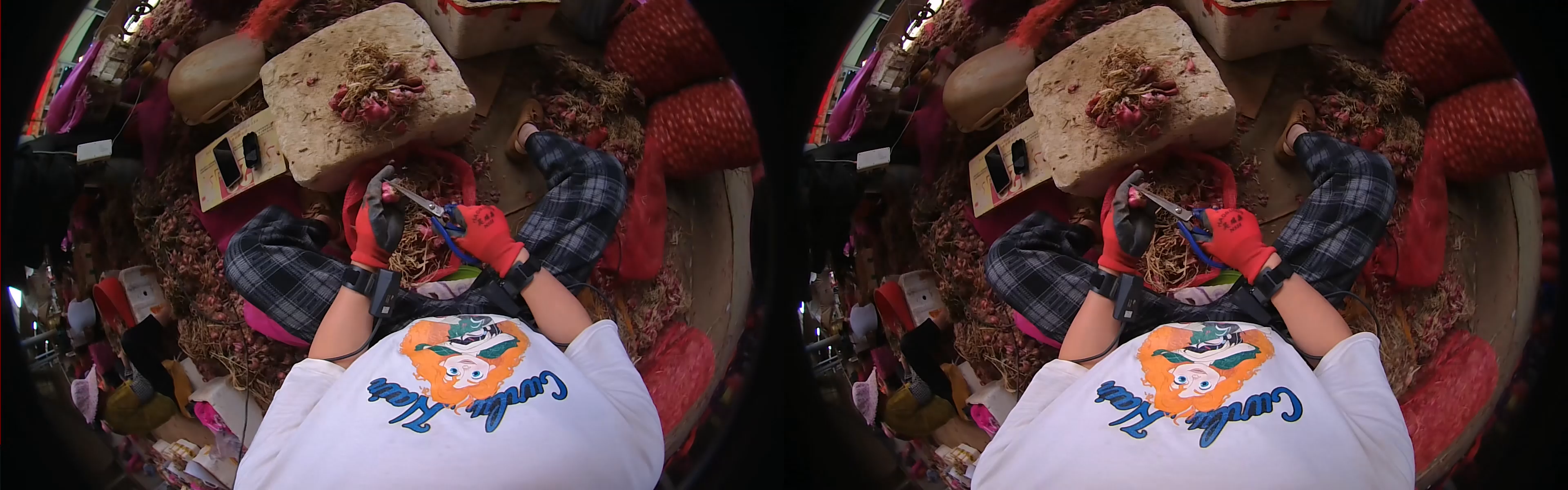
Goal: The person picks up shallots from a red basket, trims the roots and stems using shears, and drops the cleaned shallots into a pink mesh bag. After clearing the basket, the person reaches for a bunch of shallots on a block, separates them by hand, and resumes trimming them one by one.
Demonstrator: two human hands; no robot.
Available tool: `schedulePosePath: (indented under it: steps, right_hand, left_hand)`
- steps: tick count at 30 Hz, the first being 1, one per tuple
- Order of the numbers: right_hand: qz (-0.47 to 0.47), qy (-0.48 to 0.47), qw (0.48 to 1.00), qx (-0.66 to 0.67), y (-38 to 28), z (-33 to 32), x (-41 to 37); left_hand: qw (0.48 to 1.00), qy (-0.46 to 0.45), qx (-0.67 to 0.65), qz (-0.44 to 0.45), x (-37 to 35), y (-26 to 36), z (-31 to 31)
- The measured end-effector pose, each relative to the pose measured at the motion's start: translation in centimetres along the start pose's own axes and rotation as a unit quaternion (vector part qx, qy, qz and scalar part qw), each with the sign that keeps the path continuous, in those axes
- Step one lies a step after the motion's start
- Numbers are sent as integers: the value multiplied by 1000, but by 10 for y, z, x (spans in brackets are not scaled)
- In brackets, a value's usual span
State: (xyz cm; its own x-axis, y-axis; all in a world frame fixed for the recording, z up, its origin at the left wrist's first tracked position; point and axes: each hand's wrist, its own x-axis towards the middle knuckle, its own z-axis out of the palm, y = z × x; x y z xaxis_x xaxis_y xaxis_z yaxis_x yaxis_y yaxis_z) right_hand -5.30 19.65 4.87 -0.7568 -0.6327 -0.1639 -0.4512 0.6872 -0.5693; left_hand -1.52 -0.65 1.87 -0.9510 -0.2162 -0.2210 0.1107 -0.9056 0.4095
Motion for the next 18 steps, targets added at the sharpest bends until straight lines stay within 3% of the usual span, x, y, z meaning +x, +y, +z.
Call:
schedulePosePath:
  steps: [3,6,10,13,15,18]
  right_hand:
    - [36,-15,998,56,-5,-3,-1]
    - [47,9,992,116,-6,-2,-6]
    - [50,-16,987,152,-16,-20,-10]
    - [44,-22,991,123,-26,-28,-12]
    - [19,24,996,86,-21,-18,-12]
    - [2,62,998,11,-17,-8,-10]
  left_hand:
    - [994,-14,-53,-100,5,0,-22]
    - [986,-3,-86,-143,6,4,-23]
    - [981,100,-64,-153,5,9,-10]
    - [983,91,-70,-143,7,8,-12]
    - [983,64,-84,-148,8,7,-15]
    - [976,110,-81,-169,4,4,-11]
